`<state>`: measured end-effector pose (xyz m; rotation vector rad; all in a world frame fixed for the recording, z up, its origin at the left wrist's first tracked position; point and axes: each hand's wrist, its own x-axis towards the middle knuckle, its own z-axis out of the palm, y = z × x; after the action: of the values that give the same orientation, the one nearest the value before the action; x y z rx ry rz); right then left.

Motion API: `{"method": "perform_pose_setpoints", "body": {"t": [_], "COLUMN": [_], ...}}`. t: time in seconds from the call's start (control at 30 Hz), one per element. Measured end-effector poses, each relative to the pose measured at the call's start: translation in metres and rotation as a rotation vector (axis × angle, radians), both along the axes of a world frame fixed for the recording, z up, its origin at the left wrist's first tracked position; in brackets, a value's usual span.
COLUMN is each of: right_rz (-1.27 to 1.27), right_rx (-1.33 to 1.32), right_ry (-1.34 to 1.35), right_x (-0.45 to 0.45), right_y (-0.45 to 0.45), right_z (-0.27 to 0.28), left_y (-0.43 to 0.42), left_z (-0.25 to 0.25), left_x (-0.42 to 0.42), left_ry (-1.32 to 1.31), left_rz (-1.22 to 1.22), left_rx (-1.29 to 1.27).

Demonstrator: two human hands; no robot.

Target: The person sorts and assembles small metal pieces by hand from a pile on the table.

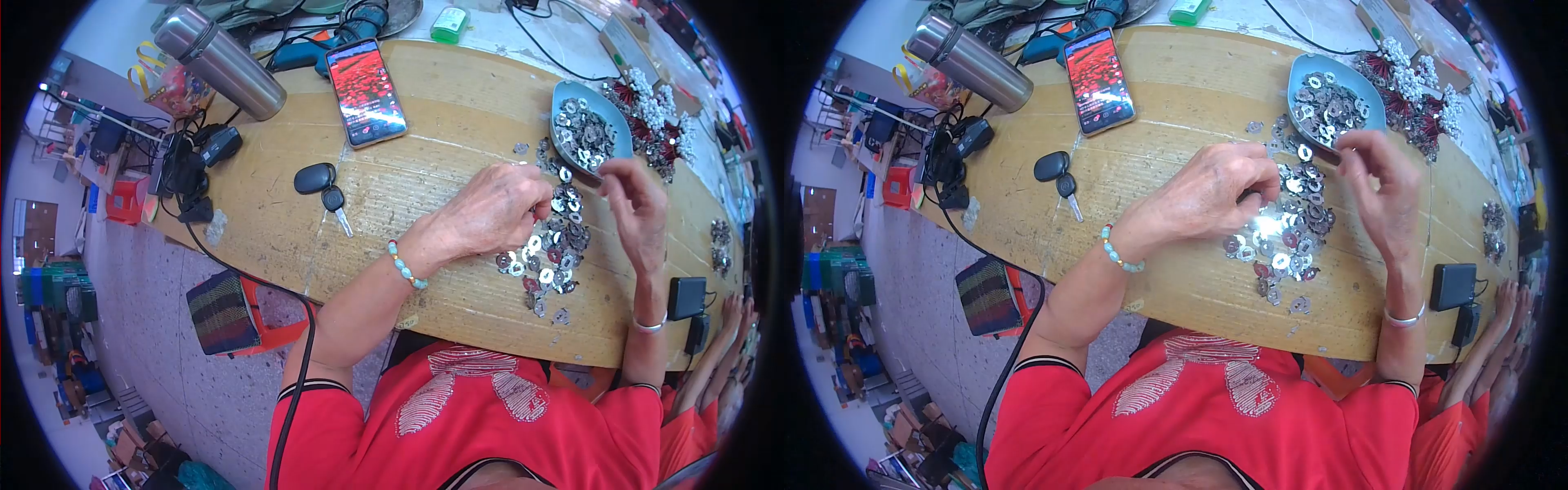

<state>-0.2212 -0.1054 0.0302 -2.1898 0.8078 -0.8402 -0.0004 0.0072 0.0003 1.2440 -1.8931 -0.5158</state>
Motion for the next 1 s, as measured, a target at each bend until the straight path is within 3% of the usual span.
{"method": "perform_pose_setpoints", "body": {"t": [0.13,0.4,1.0], "right_rz": [0.164,0.305,0.235], "right_rx": [-0.085,0.094,0.373], "right_ry": [0.14,0.172,0.14], "right_x": [0.012,0.017,0.016], "right_y": [0.021,0.03,0.03], "right_z": [0.004,0.005,-0.005], "left_y": [0.0,-0.003,-0.003], "left_z": [0.002,0.007,0.001], "left_x": [0.001,-0.004,-0.012], "left_ry": [0.051,0.203,0.252], "left_rz": [0.022,0.055,0.054], "left_rx": [-0.035,-0.123,-0.049]}}
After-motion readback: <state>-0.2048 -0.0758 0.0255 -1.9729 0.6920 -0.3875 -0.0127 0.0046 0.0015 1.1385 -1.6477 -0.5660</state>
